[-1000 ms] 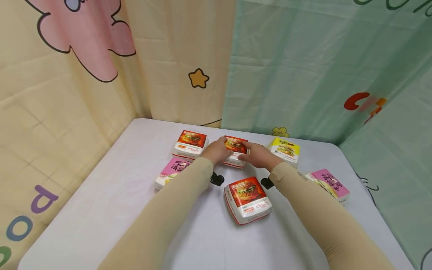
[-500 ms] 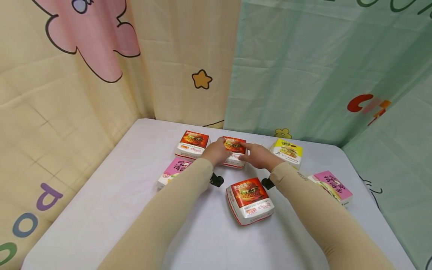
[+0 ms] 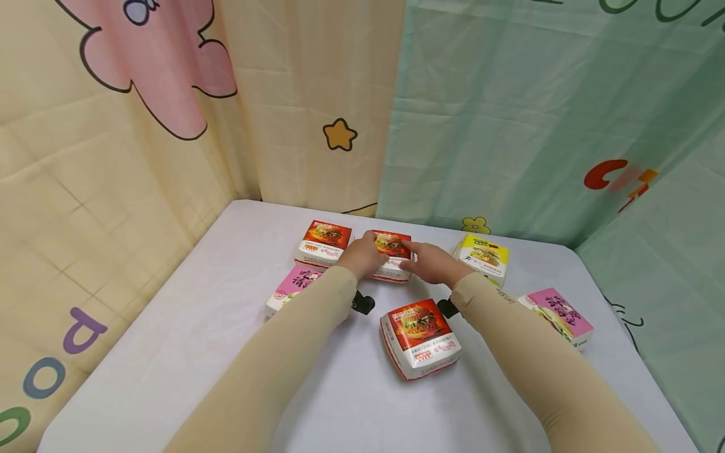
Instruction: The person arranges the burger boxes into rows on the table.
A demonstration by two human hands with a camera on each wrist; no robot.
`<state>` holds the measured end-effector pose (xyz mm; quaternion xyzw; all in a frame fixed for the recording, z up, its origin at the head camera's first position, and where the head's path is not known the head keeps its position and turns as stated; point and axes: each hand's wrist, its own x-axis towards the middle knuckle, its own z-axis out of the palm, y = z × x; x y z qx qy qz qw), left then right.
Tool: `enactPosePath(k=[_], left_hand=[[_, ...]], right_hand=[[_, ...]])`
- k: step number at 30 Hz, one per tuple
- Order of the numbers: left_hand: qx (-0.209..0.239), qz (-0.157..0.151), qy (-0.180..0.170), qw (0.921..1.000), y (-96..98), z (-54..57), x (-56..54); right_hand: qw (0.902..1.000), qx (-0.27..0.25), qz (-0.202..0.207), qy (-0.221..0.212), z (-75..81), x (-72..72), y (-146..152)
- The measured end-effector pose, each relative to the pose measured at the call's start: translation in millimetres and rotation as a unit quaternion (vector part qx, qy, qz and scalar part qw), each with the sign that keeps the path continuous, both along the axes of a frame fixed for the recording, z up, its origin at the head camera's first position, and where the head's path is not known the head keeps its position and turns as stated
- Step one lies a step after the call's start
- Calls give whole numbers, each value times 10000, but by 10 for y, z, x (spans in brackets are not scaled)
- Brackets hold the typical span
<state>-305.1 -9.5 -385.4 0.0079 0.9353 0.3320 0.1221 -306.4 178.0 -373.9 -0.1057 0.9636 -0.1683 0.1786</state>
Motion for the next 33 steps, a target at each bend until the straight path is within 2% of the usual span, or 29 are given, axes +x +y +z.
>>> enactPosePath(k=[17,33], left_hand=[[-115,-37,22,9999,3,-9,-15],[-137,-31,-33,9999,6,-6,-7]], right_hand=[[9999,-56,-91,-135,5,-10,-6],[10000,-32,22,0,-4,2,-2]])
